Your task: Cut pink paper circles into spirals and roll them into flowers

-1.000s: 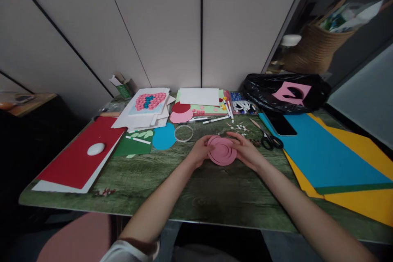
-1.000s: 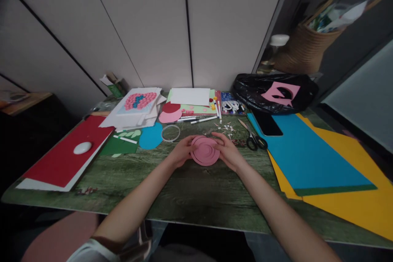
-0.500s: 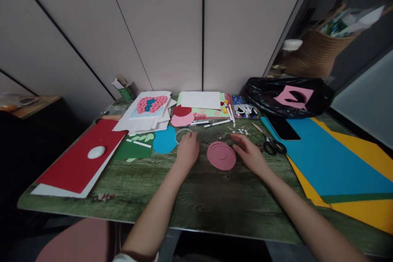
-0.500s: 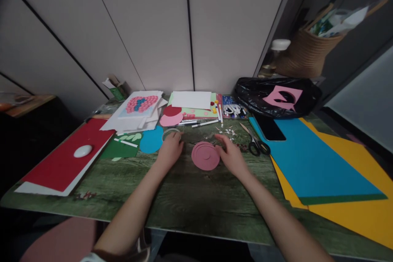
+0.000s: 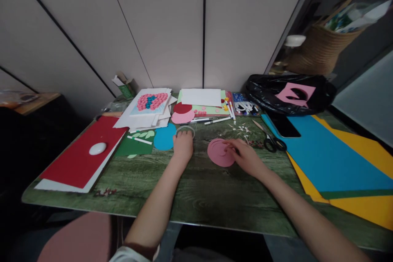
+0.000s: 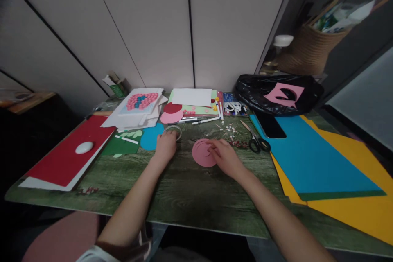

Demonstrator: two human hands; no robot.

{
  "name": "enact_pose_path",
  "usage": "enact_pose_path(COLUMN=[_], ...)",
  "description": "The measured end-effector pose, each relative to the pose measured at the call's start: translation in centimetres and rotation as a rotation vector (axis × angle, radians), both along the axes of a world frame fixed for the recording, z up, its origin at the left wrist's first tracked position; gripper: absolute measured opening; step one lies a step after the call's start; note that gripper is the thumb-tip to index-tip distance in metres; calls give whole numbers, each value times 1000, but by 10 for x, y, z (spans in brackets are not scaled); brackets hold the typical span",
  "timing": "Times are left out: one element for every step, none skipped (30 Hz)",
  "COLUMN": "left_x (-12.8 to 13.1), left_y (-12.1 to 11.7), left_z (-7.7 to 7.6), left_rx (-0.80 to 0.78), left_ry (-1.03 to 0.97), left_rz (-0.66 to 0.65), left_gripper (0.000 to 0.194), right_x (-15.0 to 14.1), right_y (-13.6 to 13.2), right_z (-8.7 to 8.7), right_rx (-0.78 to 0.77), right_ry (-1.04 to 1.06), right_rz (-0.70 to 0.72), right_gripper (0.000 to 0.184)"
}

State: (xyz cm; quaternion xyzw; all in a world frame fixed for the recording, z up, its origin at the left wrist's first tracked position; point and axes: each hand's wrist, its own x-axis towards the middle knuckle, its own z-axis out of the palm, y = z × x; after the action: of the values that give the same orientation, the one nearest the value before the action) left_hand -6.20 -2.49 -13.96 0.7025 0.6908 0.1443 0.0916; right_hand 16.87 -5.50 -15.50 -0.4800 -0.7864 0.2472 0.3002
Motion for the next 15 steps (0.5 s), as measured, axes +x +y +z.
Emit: enact_pose_path(left_x=[0,0,1,2,4,7,10,14,18,23,29,34,38,42,46], left_y=[1,2,2,3,3,2,0,-2,-4,-7,-11,-14,-17,-20,-22], left_z=[0,1,1,2,4,6,7,9,11,12,13,13,13,13,12], left_rx=[3,5,8,12,16,19,21,20,13,4,-7,-17,-21,-24,-23], left_ry=[-22,-50,-85,-127,-177,-233,-293,-355,-418,-476,-527,-570,-604,-631,-656], left_rz=[-5,-17,-38,-67,-104,-147,-193,-238,-284,-326,-365,-392,-411,-423,-433], left_gripper=[30,29,27,25,24,23,24,24,25,25,26,26,26,26,26], right_x=[1,1,1,2,2,3,3,3,3,3,3,2,1,1,0], right_y=[0,1,1,1,0,0,-1,-2,-3,-4,-6,-7,-8,-9,-9], right_z=[0,1,2,4,5,8,10,12,15,17,18,19,20,20,20], right_rx=[6,11,18,26,39,56,76,98,123,148,173,197,219,237,251], right_ry=[-10,-18,-23,-24,-20,-11,0,12,25,36,44,49,52,53,53], right_rz=[2,7,9,8,1,-12,-29,-48,-68,-85,-98,-109,-116,-122,-126], right_gripper=[32,32,33,32,31,31,30,29,27,26,25,25,25,27,29])
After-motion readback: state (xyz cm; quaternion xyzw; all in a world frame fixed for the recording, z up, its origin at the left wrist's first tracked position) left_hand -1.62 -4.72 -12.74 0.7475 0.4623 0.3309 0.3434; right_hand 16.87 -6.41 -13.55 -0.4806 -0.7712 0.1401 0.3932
